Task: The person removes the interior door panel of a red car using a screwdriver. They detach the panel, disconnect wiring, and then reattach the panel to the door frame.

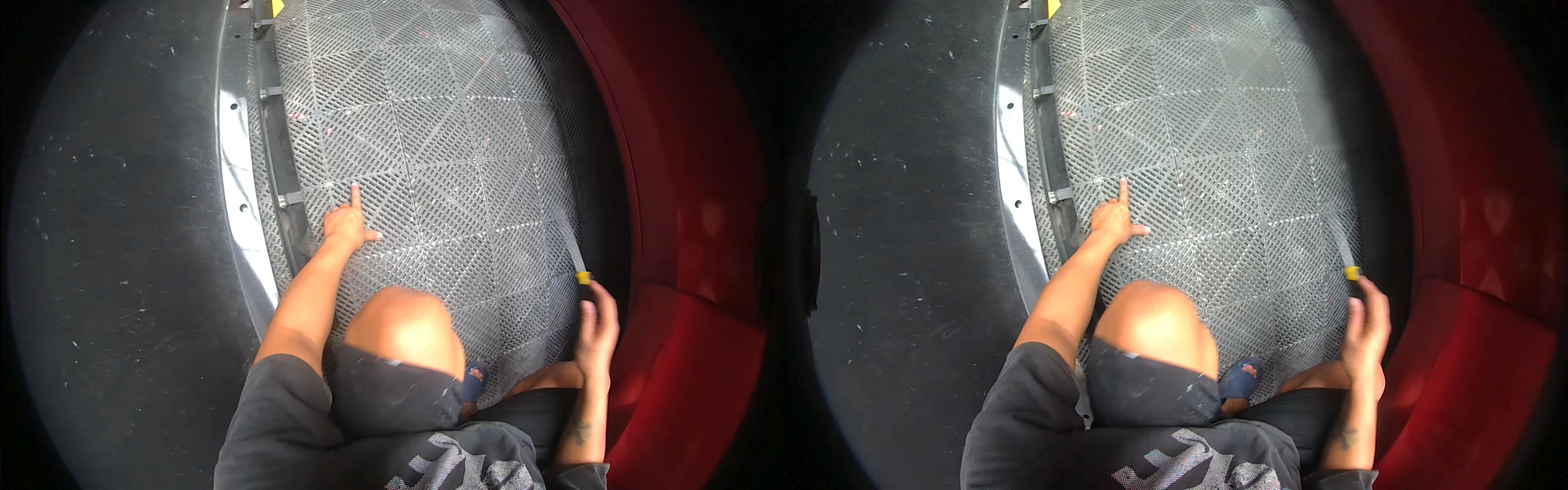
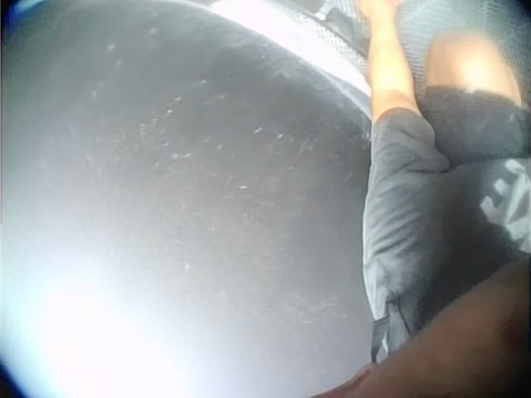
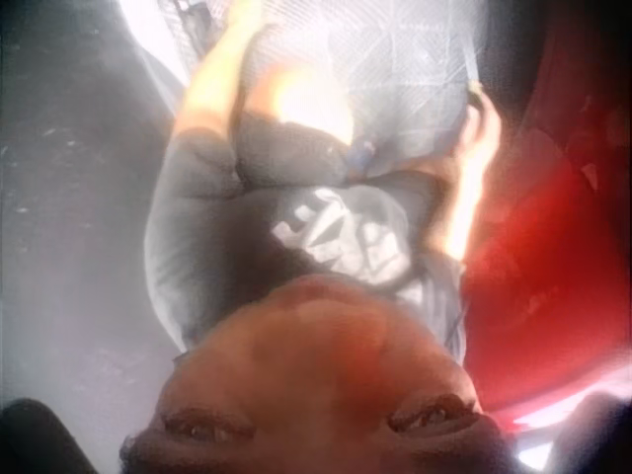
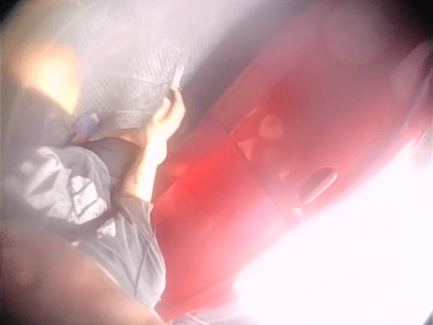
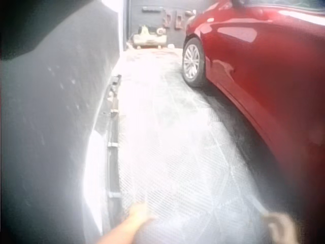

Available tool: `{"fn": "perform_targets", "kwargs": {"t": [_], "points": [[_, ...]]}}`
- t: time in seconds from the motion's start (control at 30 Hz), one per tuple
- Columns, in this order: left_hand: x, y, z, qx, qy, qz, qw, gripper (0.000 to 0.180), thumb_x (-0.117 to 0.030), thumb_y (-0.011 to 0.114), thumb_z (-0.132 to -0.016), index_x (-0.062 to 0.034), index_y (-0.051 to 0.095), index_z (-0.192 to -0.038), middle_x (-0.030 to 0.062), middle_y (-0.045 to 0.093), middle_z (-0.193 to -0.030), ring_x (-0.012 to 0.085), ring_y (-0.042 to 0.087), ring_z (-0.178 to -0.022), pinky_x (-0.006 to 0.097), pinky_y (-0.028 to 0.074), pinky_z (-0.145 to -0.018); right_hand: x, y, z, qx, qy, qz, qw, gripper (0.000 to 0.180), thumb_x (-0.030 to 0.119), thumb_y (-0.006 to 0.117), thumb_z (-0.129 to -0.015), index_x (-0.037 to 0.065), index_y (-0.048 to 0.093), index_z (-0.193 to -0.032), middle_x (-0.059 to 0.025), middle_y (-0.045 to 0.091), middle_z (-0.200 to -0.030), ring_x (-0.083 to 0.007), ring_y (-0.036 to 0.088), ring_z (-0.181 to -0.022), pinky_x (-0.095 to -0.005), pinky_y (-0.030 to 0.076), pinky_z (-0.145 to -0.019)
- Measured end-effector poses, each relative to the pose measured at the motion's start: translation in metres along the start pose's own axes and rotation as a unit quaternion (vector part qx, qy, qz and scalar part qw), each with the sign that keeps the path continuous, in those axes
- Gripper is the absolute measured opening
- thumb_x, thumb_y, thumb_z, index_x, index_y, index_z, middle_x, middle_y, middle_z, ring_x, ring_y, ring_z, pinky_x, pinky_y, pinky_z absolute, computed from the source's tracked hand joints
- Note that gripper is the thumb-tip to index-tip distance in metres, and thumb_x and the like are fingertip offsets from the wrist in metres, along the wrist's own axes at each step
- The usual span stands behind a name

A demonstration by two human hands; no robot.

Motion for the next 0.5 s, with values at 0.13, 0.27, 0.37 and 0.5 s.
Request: {"fn": "perform_targets", "kwargs": {"t": [0.13, 0.27, 0.37, 0.5], "points": [[-0.004, -0.006, 0.001, 0.022, -0.014, 0.022, 0.999, 0.156, -0.068, 0.096, -0.072, -0.0069, -0.001, -0.178, 0.0233, 0.069, -0.142, 0.0386, 0.067, -0.132, 0.052, 0.05, -0.113, 0.01, -0.104, 0.007, -0.14, 0.034, -0.016, 0.989, 0.042, 0.009, 0.061, -0.113, 0.001, 0.059, -0.153, -0.0128, 0.067, -0.147, -0.0246, 0.063, -0.134, -0.0397, 0.048, -0.116], [-0.005, -0.009, 0.002, 0.03, -0.033, 0.042, 0.998, 0.155, -0.065, 0.096, -0.073, -0.0087, -0.002, -0.178, 0.0232, 0.066, -0.146, 0.0384, 0.062, -0.138, 0.053, 0.045, -0.116, 0.043, -0.178, 0.017, -0.249, 0.091, -0.094, 0.96, 0.052, 0.011, 0.066, -0.111, 0.005, 0.053, -0.161, 0.0, 0.066, -0.121, -0.0047, 0.056, -0.09, -0.0208, 0.046, -0.078], [-0.006, -0.019, 0.003, 0.045, -0.03, 0.054, 0.997, 0.152, -0.06, 0.097, -0.075, -0.0064, -0.002, -0.178, 0.0234, 0.065, -0.148, 0.0393, 0.062, -0.138, 0.053, 0.044, -0.117, 0.08, -0.189, 0.01, -0.179, 0.144, -0.189, 0.955, 0.057, 0.014, 0.067, -0.111, 0.005, 0.049, -0.165, 0.0048, 0.062, -0.109, 0.0, 0.039, -0.072, -0.0191, 0.031, -0.064], [-0.008, -0.02, -0.003, 0.068, -0.029, 0.055, 0.996, 0.152, -0.06, 0.096, -0.077, -0.0084, -0.005, -0.178, 0.0231, 0.064, -0.15, 0.0388, 0.061, -0.14, 0.052, 0.042, -0.119, 0.1, -0.167, 0.018, -0.137, 0.073, -0.103, 0.982, 0.057, 0.014, 0.062, -0.112, -0.002, 0.044, -0.164, -0.0138, 0.064, -0.138, -0.0204, 0.055, -0.117, -0.0351, 0.042, -0.101]]}}
Point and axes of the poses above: each hand's wrist, its own z-axis away from the middle knuckle, its own y-axis out of the palm, x = y × z, the point moved 2 cm from there along -z, towards the middle knuckle
